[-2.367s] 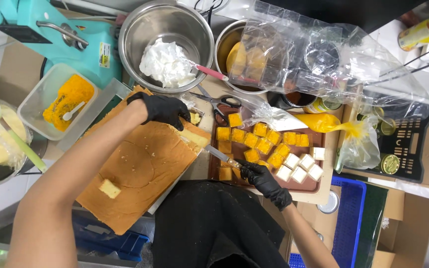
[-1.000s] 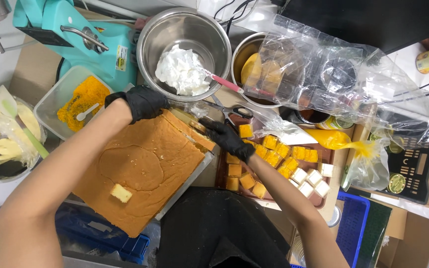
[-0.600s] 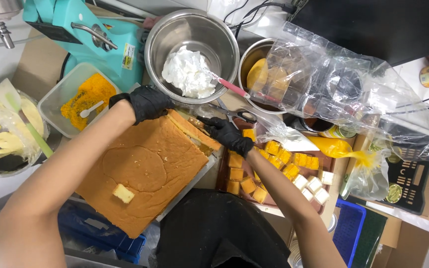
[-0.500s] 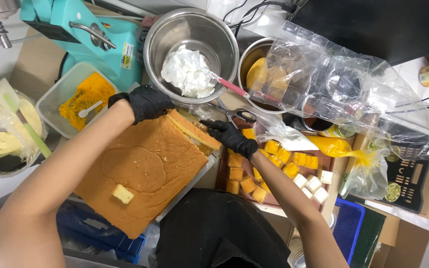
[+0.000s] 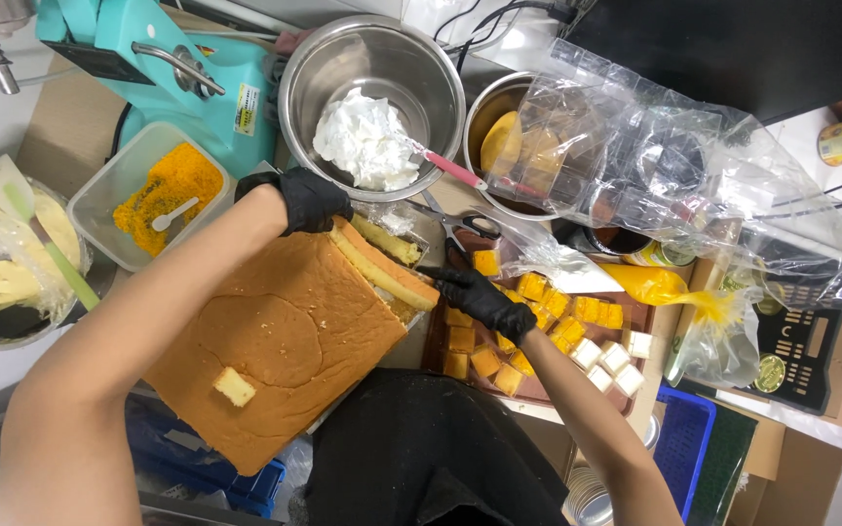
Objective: The person cuts a large rectangular cake into uniform cubes using a knife. They then place the cut pieces onto a tray alongside other prepared cubes. The person repeats the cutting and arranging process throughout the clip.
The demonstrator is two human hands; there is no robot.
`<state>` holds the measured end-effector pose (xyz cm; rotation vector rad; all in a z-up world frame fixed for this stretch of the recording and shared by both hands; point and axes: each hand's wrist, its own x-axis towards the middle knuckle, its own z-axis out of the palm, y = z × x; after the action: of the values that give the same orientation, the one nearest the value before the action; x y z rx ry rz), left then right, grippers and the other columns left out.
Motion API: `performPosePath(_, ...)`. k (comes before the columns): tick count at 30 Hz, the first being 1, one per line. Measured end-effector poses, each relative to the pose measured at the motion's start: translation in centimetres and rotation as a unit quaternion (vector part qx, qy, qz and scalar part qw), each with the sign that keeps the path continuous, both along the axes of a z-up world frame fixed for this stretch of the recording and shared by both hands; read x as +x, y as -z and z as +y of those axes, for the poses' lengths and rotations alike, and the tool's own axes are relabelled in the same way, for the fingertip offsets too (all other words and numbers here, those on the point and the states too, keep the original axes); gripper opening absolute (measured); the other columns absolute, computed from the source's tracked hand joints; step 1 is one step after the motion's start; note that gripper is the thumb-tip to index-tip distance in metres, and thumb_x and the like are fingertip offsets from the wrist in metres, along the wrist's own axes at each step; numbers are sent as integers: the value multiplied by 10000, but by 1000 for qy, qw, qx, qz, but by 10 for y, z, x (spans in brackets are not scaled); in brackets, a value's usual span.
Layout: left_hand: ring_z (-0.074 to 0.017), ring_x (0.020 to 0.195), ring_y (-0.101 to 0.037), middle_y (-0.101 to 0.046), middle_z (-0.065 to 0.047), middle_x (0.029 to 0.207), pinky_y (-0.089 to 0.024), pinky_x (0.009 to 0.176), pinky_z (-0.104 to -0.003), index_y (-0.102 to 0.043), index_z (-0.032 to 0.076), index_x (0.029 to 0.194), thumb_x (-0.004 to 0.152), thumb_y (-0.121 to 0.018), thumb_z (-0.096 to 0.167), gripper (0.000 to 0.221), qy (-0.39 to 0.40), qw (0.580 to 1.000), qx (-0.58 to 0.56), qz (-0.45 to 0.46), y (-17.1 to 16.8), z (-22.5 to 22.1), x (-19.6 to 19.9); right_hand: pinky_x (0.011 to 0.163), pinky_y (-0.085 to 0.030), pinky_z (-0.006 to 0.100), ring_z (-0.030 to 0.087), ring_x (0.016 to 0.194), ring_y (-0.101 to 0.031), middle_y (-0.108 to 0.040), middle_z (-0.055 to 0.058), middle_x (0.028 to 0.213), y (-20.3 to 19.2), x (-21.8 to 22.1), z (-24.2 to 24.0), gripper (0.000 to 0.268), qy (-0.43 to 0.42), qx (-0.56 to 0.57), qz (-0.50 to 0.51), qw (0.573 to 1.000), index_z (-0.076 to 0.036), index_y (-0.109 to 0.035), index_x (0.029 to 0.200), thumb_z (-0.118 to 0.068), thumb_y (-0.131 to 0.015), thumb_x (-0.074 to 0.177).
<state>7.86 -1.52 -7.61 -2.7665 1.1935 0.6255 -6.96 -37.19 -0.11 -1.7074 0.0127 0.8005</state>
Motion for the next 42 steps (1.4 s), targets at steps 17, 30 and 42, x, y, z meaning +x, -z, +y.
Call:
performPosePath(17, -269, 1182, -688, -738, 33, 1222, -579, 992, -411, -668, 354, 1250, 889, -677, 483, 384, -9, 996, 60, 71, -72, -23, -6, 552, -533, 251, 153, 609, -634, -708, 128, 783, 1, -43, -37, 308, 142, 19, 130, 981, -70, -771, 1208, -99, -759, 902)
performPosePath(30, -318, 1277, -639, -713, -64, 1293, -525, 1090, -428, -686, 274, 1276, 844, -737, 293, 435, -62, 984, 19, 164, -43, 27, 11, 460, -424, 217, 183, 549, -590, -632, 144, 736, 41, -51, -17, 321, 206, 64, 162, 963, -4, -707, 1261, -134, -694, 967)
performPosePath(42, -337, 1123, -733, -792, -151, 1075, -590, 969, -400, -791, 109, 1106, 771, -824, 436, 470, -212, 968, 60, 121, -90, 5, -8, 1026, -516, 480, 250, 1159, -604, -686, 185, 1284, 62, -48, 28, 354, 120, 79, -79, 986, -8, -675, 1334, -28, -649, 982)
